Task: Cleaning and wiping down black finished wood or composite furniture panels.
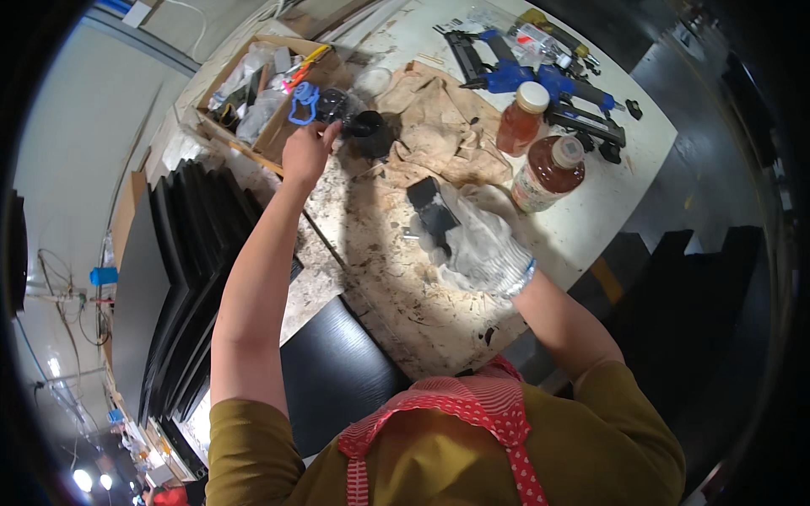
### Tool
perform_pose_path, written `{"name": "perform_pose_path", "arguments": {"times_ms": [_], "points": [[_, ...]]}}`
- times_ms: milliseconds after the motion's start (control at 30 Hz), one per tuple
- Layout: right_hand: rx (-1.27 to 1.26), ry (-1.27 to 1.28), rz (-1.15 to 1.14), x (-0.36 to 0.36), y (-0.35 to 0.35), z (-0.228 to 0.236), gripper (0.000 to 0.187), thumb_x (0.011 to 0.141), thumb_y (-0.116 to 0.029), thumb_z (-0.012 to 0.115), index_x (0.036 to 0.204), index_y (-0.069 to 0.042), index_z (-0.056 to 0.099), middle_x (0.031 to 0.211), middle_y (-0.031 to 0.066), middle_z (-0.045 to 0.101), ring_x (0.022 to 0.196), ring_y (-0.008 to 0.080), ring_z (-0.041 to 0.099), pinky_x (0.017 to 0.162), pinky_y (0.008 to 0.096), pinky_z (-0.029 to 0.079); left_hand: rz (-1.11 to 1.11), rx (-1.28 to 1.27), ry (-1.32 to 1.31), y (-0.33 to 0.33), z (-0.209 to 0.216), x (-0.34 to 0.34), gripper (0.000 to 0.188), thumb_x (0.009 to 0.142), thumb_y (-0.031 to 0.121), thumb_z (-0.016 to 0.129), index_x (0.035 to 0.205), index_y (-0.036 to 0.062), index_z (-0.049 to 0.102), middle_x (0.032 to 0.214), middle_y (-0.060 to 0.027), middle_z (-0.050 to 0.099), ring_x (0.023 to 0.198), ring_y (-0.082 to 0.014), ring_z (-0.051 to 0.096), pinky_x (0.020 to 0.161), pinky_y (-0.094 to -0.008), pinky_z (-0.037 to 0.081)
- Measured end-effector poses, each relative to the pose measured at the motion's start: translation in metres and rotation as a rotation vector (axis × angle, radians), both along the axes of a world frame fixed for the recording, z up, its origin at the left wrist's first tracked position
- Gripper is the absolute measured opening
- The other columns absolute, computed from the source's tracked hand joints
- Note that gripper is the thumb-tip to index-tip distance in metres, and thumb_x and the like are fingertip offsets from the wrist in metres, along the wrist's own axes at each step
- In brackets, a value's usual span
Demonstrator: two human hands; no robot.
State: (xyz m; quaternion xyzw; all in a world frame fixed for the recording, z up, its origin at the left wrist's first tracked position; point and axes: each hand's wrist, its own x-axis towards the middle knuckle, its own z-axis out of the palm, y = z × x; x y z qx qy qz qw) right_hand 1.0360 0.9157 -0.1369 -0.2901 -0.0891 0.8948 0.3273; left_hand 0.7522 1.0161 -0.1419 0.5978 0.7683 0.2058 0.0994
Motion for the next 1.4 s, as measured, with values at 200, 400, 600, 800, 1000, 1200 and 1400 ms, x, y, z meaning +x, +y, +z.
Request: {"name": "perform_pose_path", "arguments": {"times_ms": [200, 400, 600, 800, 1000, 1200, 1400], "points": [[0.151, -0.056, 0.003, -0.01, 0.011, -0.003, 0.036, 0.1, -0.031, 0.049, 0.116, 0.0, 0.055, 0.093, 0.014, 0.064, 0.071, 0.0206, 0.064, 0.055, 0.0286, 0.052, 0.049, 0.097, -0.122, 0.017, -0.017, 0.015, 0.032, 0.085, 0.038, 0.068, 0.093, 0.0071, 0.07, 0.086, -0.0133, 0.07, 0.083, -0.0341, 0.066, 0.074, -0.0418, 0.051], [0.377, -0.386, -0.043, -0.009, 0.034, -0.024, 0.053, 0.093, -0.025, 0.063, 0.135, 0.002, 0.047, 0.101, 0.0091, 0.063, 0.079, 0.0136, 0.061, 0.064, 0.0245, 0.051, -0.079, 0.319, -0.172, 0.011, -0.008, 0.017, 0.017, 0.083, 0.022, 0.069, 0.088, 0.0058, 0.068, 0.086, -0.0136, 0.064, 0.081, -0.0334, 0.063, 0.072, -0.0426, 0.048], [0.647, -0.699, -0.068, -0.042, 0.056, -0.008, 0.046, 0.09, -0.027, 0.065, 0.128, -0.003, 0.054, 0.093, 0.0012, 0.062, 0.067, 0.008, 0.055, 0.053, 0.0214, 0.044, -0.221, 0.206, -0.202, -0.002, -0.006, 0.007, 0.017, 0.088, 0.021, 0.067, 0.09, 0.0036, 0.066, 0.072, -0.0103, 0.068, 0.065, -0.0233, 0.065, 0.066, -0.0345, 0.05], [0.468, -0.564, -0.104, -0.06, 0.078, -0.013, 0.043, 0.096, -0.035, 0.056, 0.129, -0.008, 0.054, 0.097, 0.0065, 0.064, 0.067, 0.0148, 0.059, 0.052, 0.0253, 0.048, 0.096, 0.206, -0.848, -0.004, -0.008, -0.008, 0.018, 0.092, 0.02, 0.063, 0.08, 0.007, 0.059, 0.07, -0.0016, 0.063, 0.058, -0.0097, 0.055, 0.055, -0.0257, 0.042], [0.309, -0.413, -0.029, -0.081, 0.093, -0.009, 0.039, 0.094, -0.039, 0.059, 0.118, -0.008, 0.058, 0.091, 0.0121, 0.065, 0.063, 0.017, 0.06, 0.047, 0.026, 0.047, 0.227, 0.174, -1.331, -0.012, -0.003, -0.007, 0.02, 0.093, 0.018, 0.061, 0.075, 0.0092, 0.057, 0.068, -0.0011, 0.062, 0.056, -0.0086, 0.054, 0.053, -0.0237, 0.041], [0.031, -0.027, -0.108, -0.093, 0.097, -0.013, 0.033, 0.098, -0.035, 0.053, 0.115, -0.007, 0.058, 0.089, 0.0136, 0.066, 0.067, 0.0201, 0.064, 0.051, 0.0279, 0.051, 0.372, 0.092, -1.62, -0.02, -0.01, 0.002, 0.01, 0.093, 0.02, 0.061, 0.086, 0.0138, 0.057, 0.071, 0.0019, 0.06, 0.058, -0.0086, 0.055, 0.048, -0.0218, 0.04], [0.126, 0.051, -0.037, -0.089, 0.092, -0.015, 0.034, 0.099, -0.037, 0.05, 0.113, -0.007, 0.059, 0.088, 0.0107, 0.067, 0.069, 0.0189, 0.065, 0.053, 0.0274, 0.053, 0.397, 0.143, -1.655, -0.028, -0.02, 0.013, 0.014, 0.094, 0.017, 0.06, 0.083, 0.0125, 0.053, 0.069, 0.0014, 0.06, 0.056, -0.0071, 0.053, 0.048, -0.0188, 0.043]]}}
